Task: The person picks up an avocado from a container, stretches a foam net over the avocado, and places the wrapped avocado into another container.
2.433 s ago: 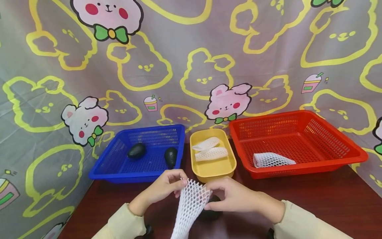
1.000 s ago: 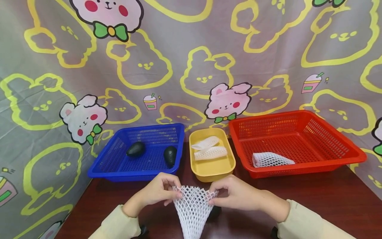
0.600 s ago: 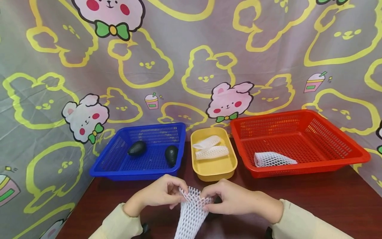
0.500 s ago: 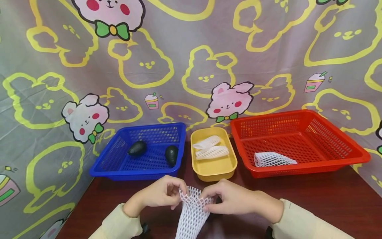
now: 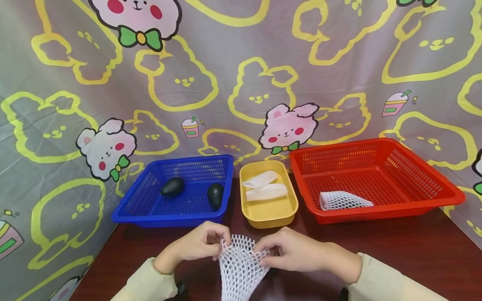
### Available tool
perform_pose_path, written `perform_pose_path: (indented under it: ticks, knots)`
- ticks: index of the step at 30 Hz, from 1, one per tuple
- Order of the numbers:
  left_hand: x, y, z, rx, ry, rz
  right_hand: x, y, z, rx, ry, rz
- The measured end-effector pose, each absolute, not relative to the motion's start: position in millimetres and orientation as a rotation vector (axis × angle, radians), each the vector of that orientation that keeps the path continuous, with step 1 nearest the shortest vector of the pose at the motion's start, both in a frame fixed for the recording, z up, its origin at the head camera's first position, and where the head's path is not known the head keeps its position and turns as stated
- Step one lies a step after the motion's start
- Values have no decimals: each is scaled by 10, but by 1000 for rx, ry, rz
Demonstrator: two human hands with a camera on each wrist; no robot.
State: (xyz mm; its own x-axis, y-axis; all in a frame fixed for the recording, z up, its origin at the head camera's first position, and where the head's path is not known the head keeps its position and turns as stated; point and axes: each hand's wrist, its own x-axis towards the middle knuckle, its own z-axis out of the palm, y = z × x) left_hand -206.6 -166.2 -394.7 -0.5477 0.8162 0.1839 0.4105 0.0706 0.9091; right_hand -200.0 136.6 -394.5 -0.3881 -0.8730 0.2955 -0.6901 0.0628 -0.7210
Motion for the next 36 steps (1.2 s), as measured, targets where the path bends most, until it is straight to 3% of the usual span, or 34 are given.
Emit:
perform_pose_path:
  ticks: [21, 36]
  knots:
    - [-2043, -1551, -3925, 1272, 2058, 1649, -2038, 1242, -3953, -1715, 2218, -1286]
    - [-1989, -1488, -3886, 1018, 2152, 1699, -2016, 1244, -3886, -1704, 2343, -1390]
